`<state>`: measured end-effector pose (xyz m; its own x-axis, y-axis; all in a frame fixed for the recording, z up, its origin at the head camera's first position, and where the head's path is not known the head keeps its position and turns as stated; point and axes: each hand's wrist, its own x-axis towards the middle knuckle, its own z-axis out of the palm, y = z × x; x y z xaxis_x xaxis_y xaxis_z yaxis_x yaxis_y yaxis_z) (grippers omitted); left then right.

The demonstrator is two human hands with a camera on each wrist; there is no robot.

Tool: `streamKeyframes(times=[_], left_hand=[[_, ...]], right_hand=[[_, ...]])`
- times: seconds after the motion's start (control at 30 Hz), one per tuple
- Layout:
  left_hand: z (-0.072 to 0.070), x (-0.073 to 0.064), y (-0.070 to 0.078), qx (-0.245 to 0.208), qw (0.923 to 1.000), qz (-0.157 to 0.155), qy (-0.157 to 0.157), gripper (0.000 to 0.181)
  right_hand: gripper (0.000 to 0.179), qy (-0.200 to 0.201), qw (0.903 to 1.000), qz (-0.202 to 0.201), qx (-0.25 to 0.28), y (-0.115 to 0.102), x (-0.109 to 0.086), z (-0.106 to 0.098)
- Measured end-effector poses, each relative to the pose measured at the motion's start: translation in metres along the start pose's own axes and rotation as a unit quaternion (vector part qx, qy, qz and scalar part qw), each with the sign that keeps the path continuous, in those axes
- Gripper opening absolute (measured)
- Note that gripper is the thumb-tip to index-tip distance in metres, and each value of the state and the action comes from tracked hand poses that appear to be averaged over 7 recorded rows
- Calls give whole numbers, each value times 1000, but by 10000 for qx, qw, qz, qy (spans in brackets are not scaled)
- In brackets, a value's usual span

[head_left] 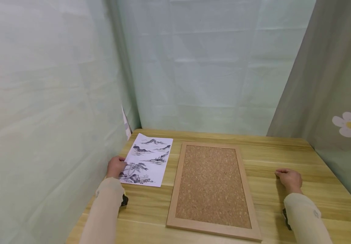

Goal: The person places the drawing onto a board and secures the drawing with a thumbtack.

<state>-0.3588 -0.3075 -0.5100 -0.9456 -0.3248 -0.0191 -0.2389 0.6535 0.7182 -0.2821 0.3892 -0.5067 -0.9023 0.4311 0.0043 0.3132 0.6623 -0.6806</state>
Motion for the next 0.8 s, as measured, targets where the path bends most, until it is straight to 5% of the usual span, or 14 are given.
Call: streamKeyframes(times=[0.13, 0.5, 0.8], left_hand=[[-6, -1, -1, -90, 9997, 238, -47, 30], [-10, 4, 3, -1071, 9929, -21, -508, 35], [-17, -3, 21, -2455, 9673, -437, -460, 39]], right_hand=[[29, -9, 10000, -61, -53, -1, -1, 0], [29, 11, 9999, -50, -127, -3, -5, -3], [29, -54, 9999, -33, -120, -4, -3, -4]])
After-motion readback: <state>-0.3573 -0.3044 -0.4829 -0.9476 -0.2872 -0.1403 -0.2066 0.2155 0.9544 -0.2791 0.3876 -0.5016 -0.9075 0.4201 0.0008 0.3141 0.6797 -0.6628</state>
